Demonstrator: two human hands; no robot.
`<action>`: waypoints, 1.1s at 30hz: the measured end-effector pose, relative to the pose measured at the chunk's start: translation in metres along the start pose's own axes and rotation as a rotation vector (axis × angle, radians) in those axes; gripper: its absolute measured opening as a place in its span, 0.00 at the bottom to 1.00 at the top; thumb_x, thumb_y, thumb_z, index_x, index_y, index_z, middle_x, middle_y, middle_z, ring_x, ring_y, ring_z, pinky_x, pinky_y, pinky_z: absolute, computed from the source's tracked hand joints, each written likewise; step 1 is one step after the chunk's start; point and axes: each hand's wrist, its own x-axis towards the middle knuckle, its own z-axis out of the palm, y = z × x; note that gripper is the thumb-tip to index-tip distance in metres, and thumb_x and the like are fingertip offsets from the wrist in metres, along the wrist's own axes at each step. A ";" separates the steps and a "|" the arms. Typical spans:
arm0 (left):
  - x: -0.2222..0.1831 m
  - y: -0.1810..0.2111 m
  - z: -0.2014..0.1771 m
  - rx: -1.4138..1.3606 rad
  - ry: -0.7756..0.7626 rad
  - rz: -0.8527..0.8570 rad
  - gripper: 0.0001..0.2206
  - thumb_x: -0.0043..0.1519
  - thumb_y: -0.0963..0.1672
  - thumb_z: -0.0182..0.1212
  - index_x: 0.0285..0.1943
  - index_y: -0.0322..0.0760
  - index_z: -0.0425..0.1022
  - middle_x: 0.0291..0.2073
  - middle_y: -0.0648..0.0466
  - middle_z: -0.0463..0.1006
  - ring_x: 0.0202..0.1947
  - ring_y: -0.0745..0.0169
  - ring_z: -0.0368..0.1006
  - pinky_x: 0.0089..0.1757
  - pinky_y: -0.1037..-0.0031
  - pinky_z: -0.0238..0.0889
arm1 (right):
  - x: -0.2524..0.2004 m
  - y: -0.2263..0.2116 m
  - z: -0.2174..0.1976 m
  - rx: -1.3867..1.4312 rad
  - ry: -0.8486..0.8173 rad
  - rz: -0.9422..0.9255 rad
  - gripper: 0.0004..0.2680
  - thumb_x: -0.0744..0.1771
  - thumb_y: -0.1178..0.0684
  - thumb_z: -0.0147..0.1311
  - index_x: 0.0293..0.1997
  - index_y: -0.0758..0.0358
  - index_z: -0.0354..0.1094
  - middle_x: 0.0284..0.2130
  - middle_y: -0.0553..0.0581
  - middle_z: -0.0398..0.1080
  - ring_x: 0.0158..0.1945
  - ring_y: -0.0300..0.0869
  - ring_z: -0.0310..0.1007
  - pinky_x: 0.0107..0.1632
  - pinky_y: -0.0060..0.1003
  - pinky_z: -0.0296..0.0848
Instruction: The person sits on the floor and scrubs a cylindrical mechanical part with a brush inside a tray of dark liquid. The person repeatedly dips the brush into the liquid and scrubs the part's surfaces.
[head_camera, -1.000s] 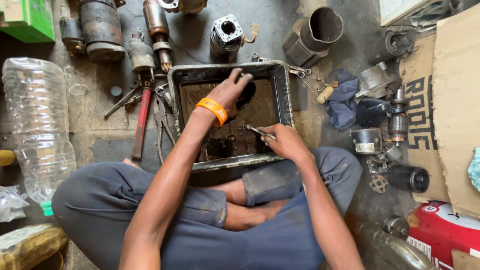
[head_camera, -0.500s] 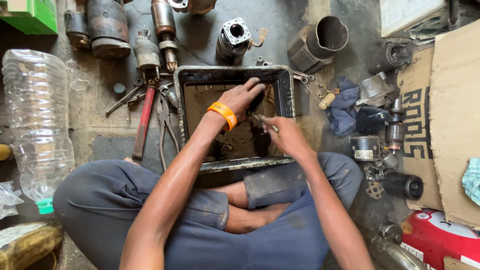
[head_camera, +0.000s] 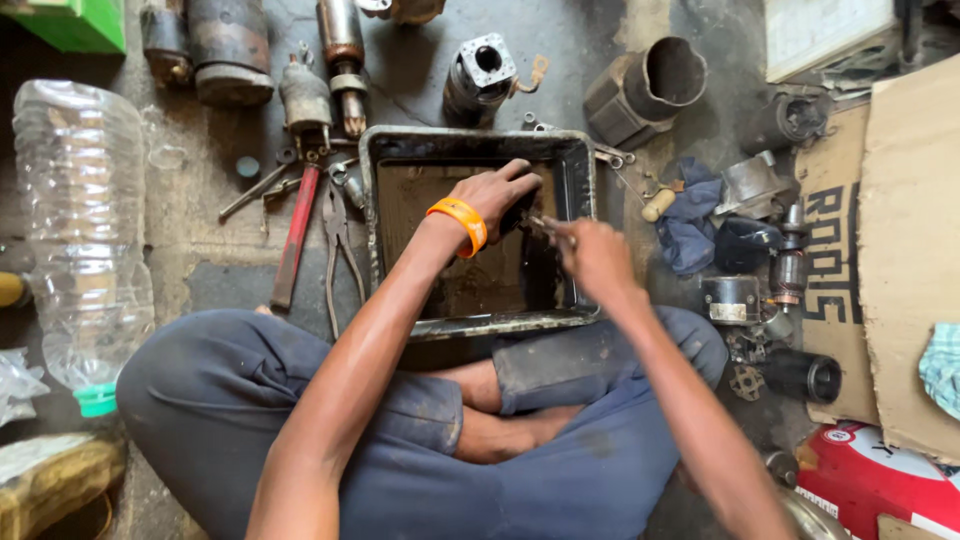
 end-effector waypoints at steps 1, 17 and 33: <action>0.001 0.001 -0.003 -0.029 -0.016 -0.013 0.34 0.46 0.36 0.69 0.64 0.46 0.65 0.64 0.49 0.65 0.50 0.36 0.74 0.45 0.52 0.70 | 0.001 0.004 0.002 -0.048 0.024 -0.006 0.08 0.68 0.56 0.52 0.46 0.57 0.79 0.34 0.67 0.76 0.33 0.61 0.77 0.37 0.56 0.73; -0.001 -0.001 -0.008 0.019 0.095 0.114 0.36 0.41 0.35 0.69 0.62 0.46 0.67 0.63 0.47 0.65 0.48 0.35 0.75 0.44 0.54 0.72 | -0.011 -0.008 0.023 0.013 0.092 -0.181 0.14 0.67 0.61 0.48 0.58 0.58 0.72 0.32 0.69 0.71 0.31 0.61 0.75 0.34 0.54 0.74; 0.005 0.014 -0.005 0.085 -0.100 -0.039 0.34 0.43 0.37 0.73 0.61 0.44 0.65 0.60 0.51 0.69 0.50 0.38 0.75 0.45 0.52 0.71 | -0.009 -0.003 0.051 -0.232 0.016 -0.054 0.14 0.66 0.64 0.47 0.56 0.60 0.67 0.37 0.69 0.71 0.31 0.63 0.77 0.33 0.56 0.76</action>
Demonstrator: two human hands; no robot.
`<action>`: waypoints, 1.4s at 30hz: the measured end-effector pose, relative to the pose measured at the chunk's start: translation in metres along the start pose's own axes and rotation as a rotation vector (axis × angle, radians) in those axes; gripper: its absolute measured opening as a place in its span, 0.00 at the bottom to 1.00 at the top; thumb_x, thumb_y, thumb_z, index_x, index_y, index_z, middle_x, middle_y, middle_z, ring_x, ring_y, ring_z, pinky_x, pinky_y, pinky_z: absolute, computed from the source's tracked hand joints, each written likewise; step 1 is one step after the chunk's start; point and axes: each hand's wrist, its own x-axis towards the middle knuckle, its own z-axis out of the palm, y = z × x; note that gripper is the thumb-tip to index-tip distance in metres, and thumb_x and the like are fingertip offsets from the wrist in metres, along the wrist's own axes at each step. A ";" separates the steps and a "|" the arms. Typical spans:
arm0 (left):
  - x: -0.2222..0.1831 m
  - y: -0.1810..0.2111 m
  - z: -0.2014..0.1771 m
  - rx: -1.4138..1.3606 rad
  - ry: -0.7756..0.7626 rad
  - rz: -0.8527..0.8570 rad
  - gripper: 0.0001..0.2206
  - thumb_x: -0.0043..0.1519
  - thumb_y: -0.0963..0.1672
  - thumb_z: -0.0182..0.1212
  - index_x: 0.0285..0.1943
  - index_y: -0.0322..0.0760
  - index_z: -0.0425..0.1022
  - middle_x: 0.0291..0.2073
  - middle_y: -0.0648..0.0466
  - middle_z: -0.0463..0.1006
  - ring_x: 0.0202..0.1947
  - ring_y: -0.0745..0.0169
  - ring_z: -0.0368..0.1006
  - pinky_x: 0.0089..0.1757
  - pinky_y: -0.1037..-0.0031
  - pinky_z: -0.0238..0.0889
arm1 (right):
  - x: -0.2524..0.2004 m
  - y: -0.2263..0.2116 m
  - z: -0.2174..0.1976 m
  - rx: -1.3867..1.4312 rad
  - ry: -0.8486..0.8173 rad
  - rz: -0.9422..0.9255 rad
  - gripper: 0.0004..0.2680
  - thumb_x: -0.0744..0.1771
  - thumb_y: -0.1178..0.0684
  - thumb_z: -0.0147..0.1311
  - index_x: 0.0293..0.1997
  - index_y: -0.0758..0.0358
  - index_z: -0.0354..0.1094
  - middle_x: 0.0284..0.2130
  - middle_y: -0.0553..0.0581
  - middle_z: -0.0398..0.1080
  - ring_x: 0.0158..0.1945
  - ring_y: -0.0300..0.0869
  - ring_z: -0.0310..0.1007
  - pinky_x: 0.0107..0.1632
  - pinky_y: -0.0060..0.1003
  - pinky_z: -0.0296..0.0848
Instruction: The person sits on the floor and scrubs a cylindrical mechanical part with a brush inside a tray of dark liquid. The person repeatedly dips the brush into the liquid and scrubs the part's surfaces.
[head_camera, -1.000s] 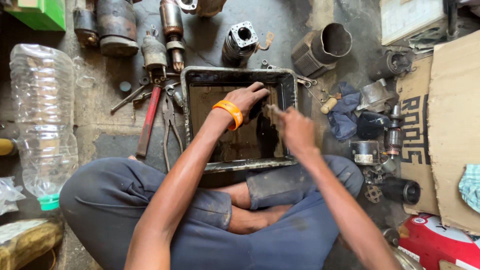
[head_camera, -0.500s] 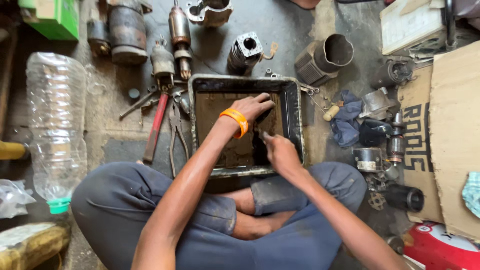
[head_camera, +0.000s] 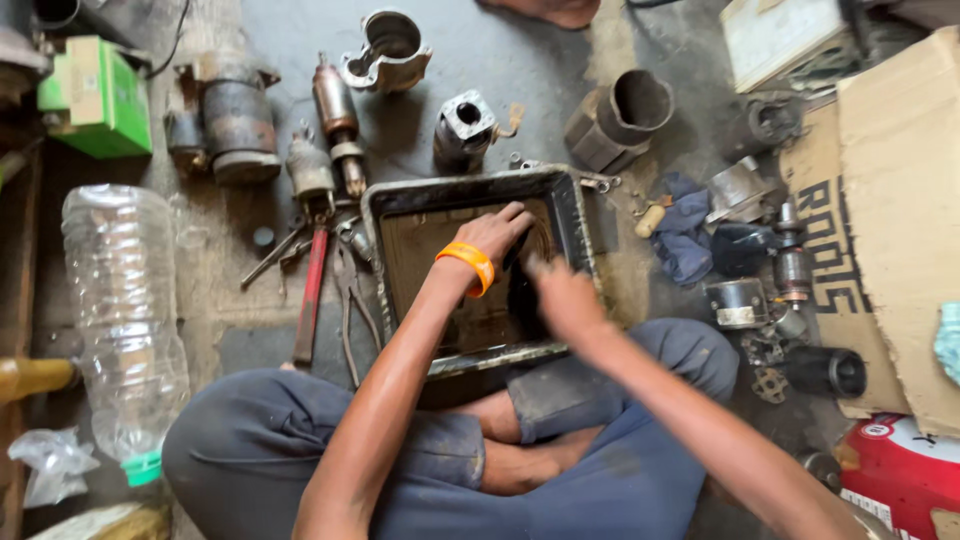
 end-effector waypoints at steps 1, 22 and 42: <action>-0.001 0.004 -0.005 -0.015 -0.024 -0.004 0.37 0.39 0.37 0.75 0.60 0.44 0.65 0.58 0.51 0.69 0.51 0.38 0.74 0.46 0.52 0.71 | 0.000 0.000 -0.004 -0.006 -0.013 -0.018 0.13 0.65 0.63 0.47 0.56 0.60 0.67 0.37 0.69 0.71 0.31 0.63 0.77 0.33 0.56 0.76; -0.015 0.014 -0.034 -0.116 -0.058 -0.089 0.39 0.37 0.37 0.74 0.62 0.43 0.65 0.61 0.50 0.67 0.54 0.36 0.72 0.50 0.52 0.69 | 0.009 0.006 -0.035 -0.192 0.017 -0.246 0.19 0.67 0.57 0.46 0.67 0.54 0.60 0.40 0.65 0.70 0.27 0.55 0.77 0.30 0.50 0.76; -0.010 0.000 -0.025 -0.046 -0.173 -0.084 0.39 0.39 0.40 0.75 0.64 0.43 0.63 0.62 0.50 0.67 0.54 0.36 0.73 0.49 0.51 0.71 | -0.008 -0.006 -0.063 0.009 -0.085 -0.165 0.25 0.62 0.64 0.47 0.70 0.53 0.59 0.41 0.66 0.70 0.33 0.62 0.78 0.36 0.54 0.77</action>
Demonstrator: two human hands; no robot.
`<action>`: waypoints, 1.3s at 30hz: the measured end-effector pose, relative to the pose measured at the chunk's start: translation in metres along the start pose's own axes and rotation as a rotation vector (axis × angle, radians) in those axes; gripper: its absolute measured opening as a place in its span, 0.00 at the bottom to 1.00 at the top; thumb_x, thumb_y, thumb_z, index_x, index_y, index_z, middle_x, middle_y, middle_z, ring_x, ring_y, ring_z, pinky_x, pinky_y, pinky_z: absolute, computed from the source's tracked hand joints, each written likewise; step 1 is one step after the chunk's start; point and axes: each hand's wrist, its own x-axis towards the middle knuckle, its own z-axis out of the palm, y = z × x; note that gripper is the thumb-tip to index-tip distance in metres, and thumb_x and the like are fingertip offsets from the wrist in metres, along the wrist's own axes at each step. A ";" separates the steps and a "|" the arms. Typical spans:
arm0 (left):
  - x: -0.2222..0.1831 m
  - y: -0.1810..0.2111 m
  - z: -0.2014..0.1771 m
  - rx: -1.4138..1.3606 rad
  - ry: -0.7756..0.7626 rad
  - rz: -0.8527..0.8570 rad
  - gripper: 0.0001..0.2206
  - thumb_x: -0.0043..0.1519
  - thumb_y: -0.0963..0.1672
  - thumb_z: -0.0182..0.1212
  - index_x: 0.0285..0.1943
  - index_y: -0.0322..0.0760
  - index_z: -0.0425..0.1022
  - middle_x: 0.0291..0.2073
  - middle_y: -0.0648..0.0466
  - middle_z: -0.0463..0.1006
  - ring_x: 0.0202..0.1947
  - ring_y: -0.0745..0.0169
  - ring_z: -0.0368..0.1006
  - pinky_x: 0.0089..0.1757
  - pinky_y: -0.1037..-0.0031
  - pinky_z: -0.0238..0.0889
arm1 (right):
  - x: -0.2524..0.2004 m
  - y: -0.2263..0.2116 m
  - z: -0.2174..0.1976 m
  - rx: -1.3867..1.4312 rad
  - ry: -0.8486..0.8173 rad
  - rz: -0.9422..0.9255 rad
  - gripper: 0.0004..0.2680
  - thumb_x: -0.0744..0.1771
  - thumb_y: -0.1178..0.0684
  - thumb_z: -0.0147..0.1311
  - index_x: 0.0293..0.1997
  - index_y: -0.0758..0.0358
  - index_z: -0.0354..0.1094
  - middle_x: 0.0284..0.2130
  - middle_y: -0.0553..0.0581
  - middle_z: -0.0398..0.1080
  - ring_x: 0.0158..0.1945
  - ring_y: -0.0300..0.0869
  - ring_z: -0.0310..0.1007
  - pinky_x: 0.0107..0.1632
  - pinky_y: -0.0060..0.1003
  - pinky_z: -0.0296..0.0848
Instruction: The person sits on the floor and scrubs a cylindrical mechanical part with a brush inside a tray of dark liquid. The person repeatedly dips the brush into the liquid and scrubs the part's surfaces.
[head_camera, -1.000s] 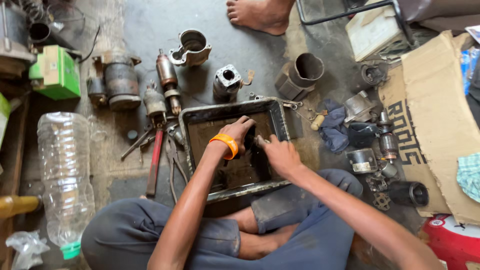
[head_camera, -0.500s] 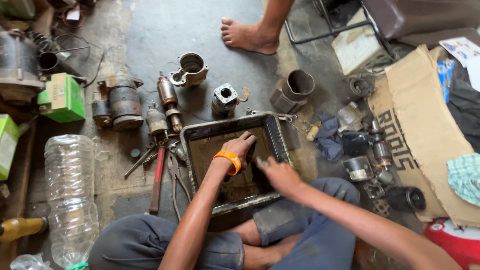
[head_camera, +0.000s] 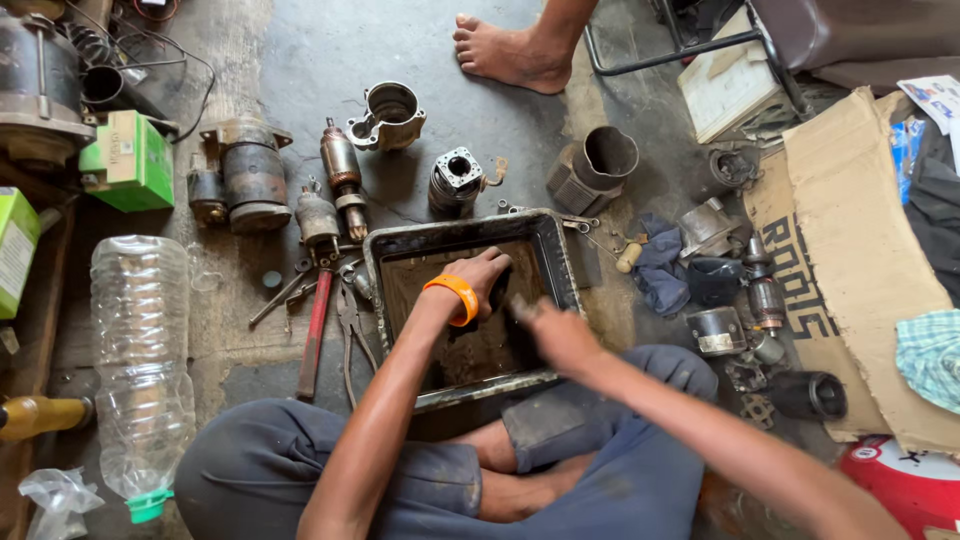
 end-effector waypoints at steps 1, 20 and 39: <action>0.000 -0.004 -0.001 -0.019 0.010 0.031 0.42 0.38 0.39 0.76 0.66 0.43 0.61 0.62 0.50 0.67 0.54 0.36 0.73 0.49 0.52 0.71 | -0.001 -0.004 0.002 0.068 0.003 0.026 0.23 0.64 0.63 0.47 0.68 0.52 0.62 0.40 0.67 0.71 0.34 0.63 0.77 0.38 0.55 0.76; 0.006 0.012 0.026 -0.120 0.420 -0.186 0.50 0.37 0.42 0.81 0.71 0.40 0.53 0.66 0.33 0.54 0.62 0.18 0.55 0.57 0.48 0.61 | -0.017 0.016 -0.005 0.715 -0.024 0.373 0.13 0.67 0.52 0.51 0.58 0.57 0.72 0.28 0.62 0.78 0.34 0.47 0.81 0.41 0.41 0.74; 0.020 -0.012 0.039 -0.005 0.308 0.026 0.53 0.32 0.39 0.78 0.71 0.31 0.54 0.68 0.30 0.55 0.62 0.24 0.55 0.61 0.53 0.57 | 0.004 0.014 -0.023 0.350 0.016 0.346 0.12 0.66 0.52 0.54 0.54 0.53 0.77 0.34 0.66 0.78 0.39 0.58 0.79 0.44 0.49 0.72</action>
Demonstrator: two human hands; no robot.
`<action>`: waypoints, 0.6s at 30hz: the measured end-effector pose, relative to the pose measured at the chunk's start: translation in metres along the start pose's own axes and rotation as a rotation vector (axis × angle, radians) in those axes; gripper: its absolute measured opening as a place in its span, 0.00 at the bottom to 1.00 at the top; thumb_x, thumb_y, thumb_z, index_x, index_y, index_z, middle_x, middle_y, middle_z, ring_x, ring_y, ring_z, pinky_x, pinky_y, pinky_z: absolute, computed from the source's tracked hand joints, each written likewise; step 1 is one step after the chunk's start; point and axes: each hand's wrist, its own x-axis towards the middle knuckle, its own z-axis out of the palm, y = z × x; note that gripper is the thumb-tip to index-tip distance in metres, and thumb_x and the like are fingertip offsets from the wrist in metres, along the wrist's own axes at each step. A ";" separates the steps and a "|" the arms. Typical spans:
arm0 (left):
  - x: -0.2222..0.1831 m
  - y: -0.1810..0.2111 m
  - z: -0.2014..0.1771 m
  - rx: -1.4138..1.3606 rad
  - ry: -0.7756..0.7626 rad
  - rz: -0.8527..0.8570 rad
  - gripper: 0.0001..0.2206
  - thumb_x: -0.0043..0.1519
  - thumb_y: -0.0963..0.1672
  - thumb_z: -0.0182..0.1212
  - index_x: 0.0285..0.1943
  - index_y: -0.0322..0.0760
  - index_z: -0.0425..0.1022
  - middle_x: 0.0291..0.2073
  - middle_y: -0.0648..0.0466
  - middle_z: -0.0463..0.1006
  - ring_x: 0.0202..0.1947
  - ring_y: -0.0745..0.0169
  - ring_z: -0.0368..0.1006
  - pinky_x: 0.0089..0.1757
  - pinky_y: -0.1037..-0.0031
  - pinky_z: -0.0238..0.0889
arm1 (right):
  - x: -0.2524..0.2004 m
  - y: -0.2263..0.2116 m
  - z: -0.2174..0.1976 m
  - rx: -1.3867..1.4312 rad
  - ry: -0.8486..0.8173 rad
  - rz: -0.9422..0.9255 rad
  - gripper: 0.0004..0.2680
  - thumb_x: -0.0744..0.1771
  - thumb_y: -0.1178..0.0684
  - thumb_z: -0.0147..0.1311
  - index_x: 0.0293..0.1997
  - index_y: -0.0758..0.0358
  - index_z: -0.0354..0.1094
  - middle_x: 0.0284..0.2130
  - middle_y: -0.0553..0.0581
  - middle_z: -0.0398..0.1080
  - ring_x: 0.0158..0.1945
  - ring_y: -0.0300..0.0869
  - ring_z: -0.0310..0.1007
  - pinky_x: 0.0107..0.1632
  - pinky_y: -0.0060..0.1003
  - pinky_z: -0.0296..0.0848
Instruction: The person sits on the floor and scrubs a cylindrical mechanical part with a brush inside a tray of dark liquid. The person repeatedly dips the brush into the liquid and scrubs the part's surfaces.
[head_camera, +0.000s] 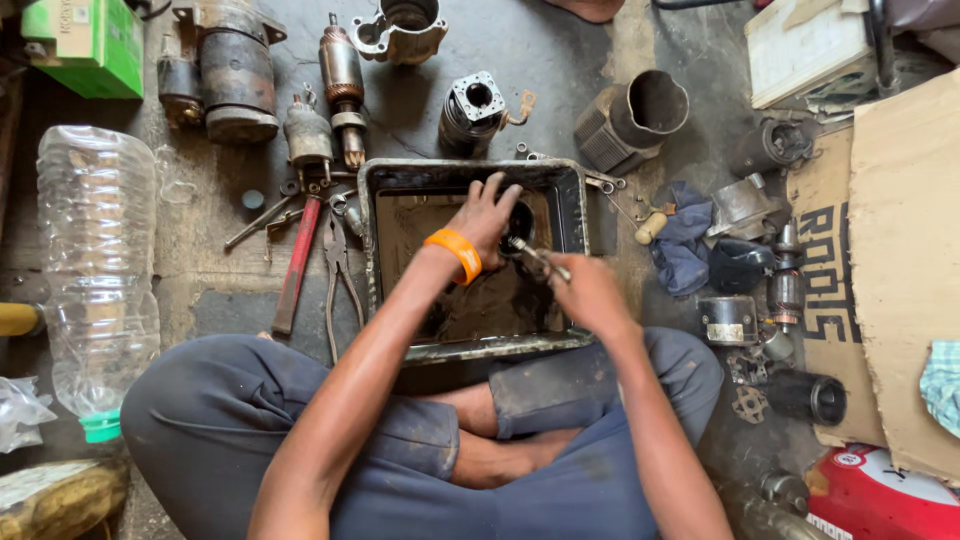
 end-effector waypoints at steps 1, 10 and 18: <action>0.001 0.002 0.003 0.080 0.023 0.021 0.53 0.31 0.39 0.78 0.72 0.31 0.54 0.68 0.32 0.57 0.61 0.26 0.57 0.61 0.55 0.58 | 0.004 0.000 0.004 0.049 0.005 -0.005 0.12 0.66 0.52 0.53 0.55 0.54 0.76 0.34 0.67 0.77 0.39 0.58 0.79 0.44 0.48 0.72; 0.003 0.009 -0.016 0.040 0.020 0.171 0.43 0.30 0.44 0.80 0.59 0.30 0.65 0.49 0.42 0.70 0.53 0.33 0.60 0.58 0.56 0.60 | 0.013 0.036 0.038 0.486 -0.206 -0.100 0.10 0.70 0.52 0.52 0.52 0.65 0.76 0.29 0.67 0.76 0.35 0.60 0.76 0.39 0.45 0.69; 0.004 -0.012 -0.004 -0.009 -0.075 0.236 0.42 0.30 0.43 0.77 0.60 0.31 0.68 0.49 0.44 0.72 0.56 0.43 0.66 0.63 0.49 0.53 | 0.002 0.006 0.043 0.068 0.065 -0.004 0.12 0.68 0.56 0.46 0.54 0.57 0.76 0.36 0.67 0.77 0.38 0.57 0.80 0.43 0.48 0.73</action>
